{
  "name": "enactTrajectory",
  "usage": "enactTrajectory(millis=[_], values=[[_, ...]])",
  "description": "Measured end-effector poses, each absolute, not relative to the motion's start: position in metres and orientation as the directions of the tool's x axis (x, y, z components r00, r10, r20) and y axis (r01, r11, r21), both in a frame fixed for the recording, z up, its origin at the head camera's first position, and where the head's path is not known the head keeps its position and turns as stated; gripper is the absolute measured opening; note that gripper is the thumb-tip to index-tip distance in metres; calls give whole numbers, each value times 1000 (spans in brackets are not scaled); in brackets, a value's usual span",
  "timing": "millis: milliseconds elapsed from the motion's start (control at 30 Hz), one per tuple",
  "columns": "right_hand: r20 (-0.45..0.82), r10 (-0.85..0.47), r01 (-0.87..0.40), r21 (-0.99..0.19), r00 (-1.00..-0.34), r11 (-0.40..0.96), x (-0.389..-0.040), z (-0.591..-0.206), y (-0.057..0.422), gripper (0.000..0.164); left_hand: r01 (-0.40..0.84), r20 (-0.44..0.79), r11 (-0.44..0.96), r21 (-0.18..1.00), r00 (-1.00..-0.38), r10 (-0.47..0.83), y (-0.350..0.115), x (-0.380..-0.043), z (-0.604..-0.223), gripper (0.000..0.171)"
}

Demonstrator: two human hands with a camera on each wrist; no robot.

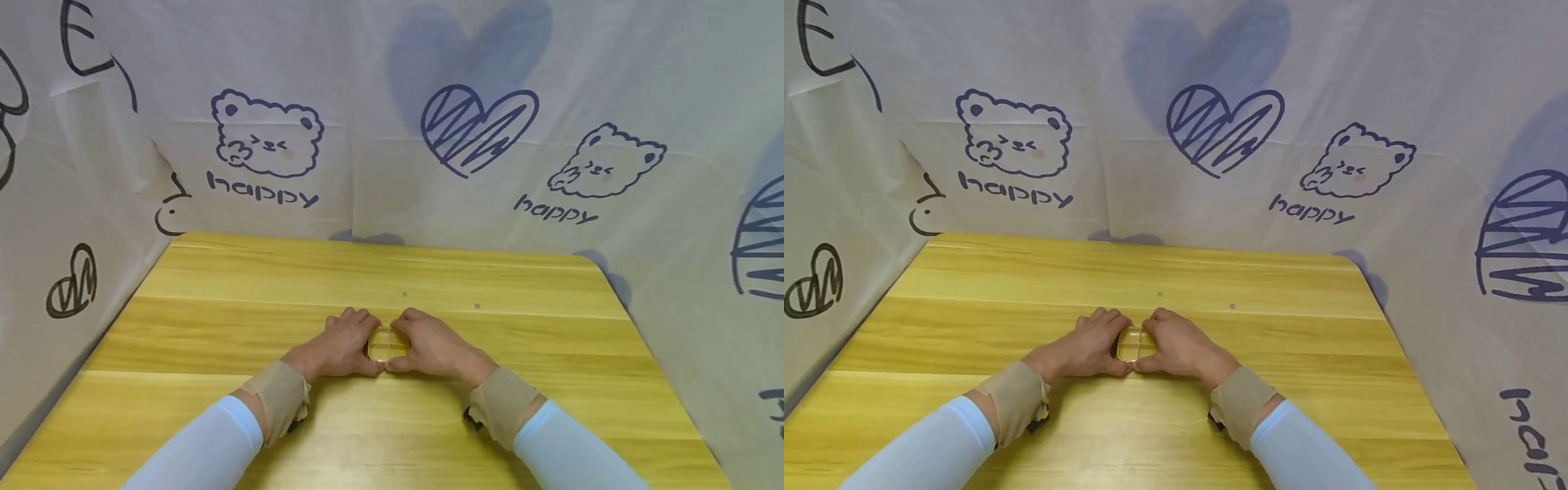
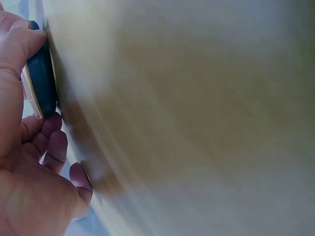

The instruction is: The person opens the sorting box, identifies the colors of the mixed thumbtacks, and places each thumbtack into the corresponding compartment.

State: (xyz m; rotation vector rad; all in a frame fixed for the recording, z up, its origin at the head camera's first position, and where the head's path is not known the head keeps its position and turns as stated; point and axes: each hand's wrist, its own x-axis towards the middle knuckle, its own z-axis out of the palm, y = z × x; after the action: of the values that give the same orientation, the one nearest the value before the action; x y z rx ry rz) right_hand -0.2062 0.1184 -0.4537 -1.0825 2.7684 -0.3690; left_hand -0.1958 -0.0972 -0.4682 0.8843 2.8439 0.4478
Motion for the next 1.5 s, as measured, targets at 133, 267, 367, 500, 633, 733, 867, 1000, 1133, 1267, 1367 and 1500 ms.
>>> enactTrajectory(millis=[133, 267, 367, 500, 633, 733, 867, 1000, 1133, 1267, 1367, 1500], values=[[-66, -687, -652, -260, -724, 712, -208, -451, 116, 73, 537, -54, 786, 307, -815, 577, -98, -199, -467, 72], [-86, -692, -659, -241, -717, 713, -208, -450, 114, 73, 545, -73, 784, 297, -806, 588, -98, -201, -465, 72], [-82, -695, -667, -223, -714, 711, -208, -450, 113, 71, 545, -81, 782, 301, -803, 590, -97, -202, -465, 71], [-94, -690, -661, -224, -717, 717, -208, -450, 113, 69, 536, -99, 786, 308, -804, 587, -96, -201, -463, 70], [-134, -674, -631, -256, -727, 732, -208, -447, 113, 70, 531, -123, 794, 297, -803, 583, -95, -200, -463, 72], [-149, -668, -617, -278, -729, 736, -208, -446, 113, 72, 521, -132, 795, 311, -804, 579, -96, -200, -462, 72], [-142, -663, -603, -310, -735, 735, -210, -448, 115, 75, 497, -134, 797, 344, -814, 565, -97, -200, -463, 72], [-127, -656, -590, -337, -744, 734, -210, -450, 117, 76, 444, -143, 797, 409, -831, 537, -97, -200, -463, 72], [-113, -657, -588, -354, -745, 728, -209, -453, 120, 77, 398, -156, 790, 467, -842, 516, -98, -200, -463, 72], [-107, -655, -579, -377, -748, 723, -207, -454, 122, 80, 381, -153, 779, 498, -845, 512, -99, -199, -464, 72], [-110, -653, -571, -392, -750, 721, -205, -454, 125, 82, 385, -142, 769, 510, -844, 517, -100, -198, -464, 71], [-98, -658, -580, -390, -746, 716, -203, -453, 130, 81, 386, -132, 766, 513, -847, 515, -100, -197, -464, 72]])
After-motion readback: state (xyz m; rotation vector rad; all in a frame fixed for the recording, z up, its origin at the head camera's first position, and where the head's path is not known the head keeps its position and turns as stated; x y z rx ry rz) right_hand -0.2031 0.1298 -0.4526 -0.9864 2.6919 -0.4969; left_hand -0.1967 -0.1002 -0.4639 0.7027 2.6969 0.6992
